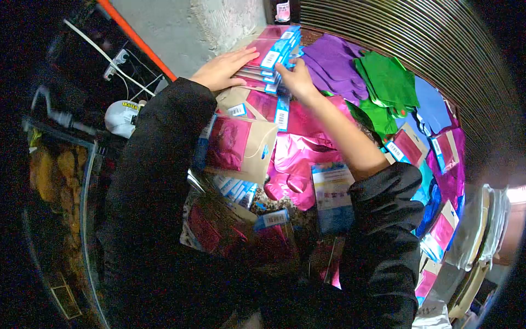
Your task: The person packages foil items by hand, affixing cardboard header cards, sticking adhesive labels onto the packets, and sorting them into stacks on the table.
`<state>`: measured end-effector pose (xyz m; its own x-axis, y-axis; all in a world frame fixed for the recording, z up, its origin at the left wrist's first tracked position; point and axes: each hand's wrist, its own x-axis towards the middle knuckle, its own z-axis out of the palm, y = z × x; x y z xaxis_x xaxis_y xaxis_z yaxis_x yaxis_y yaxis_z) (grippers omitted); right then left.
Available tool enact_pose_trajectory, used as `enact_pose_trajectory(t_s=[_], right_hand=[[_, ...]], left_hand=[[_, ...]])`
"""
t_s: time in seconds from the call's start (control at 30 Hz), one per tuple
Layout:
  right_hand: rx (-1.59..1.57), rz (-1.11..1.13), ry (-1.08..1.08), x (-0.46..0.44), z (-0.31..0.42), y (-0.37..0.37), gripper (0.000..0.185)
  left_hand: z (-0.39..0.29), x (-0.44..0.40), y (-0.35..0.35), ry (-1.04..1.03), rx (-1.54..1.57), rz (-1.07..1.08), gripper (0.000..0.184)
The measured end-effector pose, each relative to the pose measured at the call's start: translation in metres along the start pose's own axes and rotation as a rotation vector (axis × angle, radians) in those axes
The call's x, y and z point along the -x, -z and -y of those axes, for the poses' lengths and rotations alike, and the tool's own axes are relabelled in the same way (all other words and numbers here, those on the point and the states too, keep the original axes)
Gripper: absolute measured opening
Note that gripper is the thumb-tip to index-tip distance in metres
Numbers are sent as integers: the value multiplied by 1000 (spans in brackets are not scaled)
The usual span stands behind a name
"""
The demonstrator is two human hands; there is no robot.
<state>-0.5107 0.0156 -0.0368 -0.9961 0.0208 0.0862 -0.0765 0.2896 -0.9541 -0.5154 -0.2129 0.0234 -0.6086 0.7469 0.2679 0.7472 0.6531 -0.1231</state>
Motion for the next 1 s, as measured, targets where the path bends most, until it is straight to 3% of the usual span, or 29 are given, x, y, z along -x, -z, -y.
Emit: enact_pose_trajectory(t_s=[0.17, 0.23, 0.33, 0.4, 0.43, 0.57, 0.77, 0.9, 1.0], right_hand=[[-89, 151, -51, 38, 0, 29, 52], [-59, 381, -211, 57, -5, 44, 45], [-38, 273, -217, 102, 16, 42, 42], [-9, 171, -218, 130, 31, 38, 38], [-13, 177, -218, 142, 36, 35, 38], [-214, 348, -325, 177, 53, 27, 31], [-374, 360, -293, 179, 29, 36, 27], [-540, 136, -304, 190, 39, 53, 18], [-535, 118, -263, 183, 37, 77, 22]], left_hand=[[-9, 11, 16, 40, 166, -4, 69], [-14, 22, 32, 68, 311, 14, 66], [-46, 61, 68, 193, 525, 163, 56], [-66, 84, 88, 716, 641, 698, 51], [-67, 93, 89, 723, 638, 700, 51], [-70, 139, 57, 582, 932, 228, 46], [-80, 162, 51, 790, 799, 58, 40], [-78, 167, 46, 825, 936, -38, 33], [-80, 167, 49, 853, 1032, -56, 33]])
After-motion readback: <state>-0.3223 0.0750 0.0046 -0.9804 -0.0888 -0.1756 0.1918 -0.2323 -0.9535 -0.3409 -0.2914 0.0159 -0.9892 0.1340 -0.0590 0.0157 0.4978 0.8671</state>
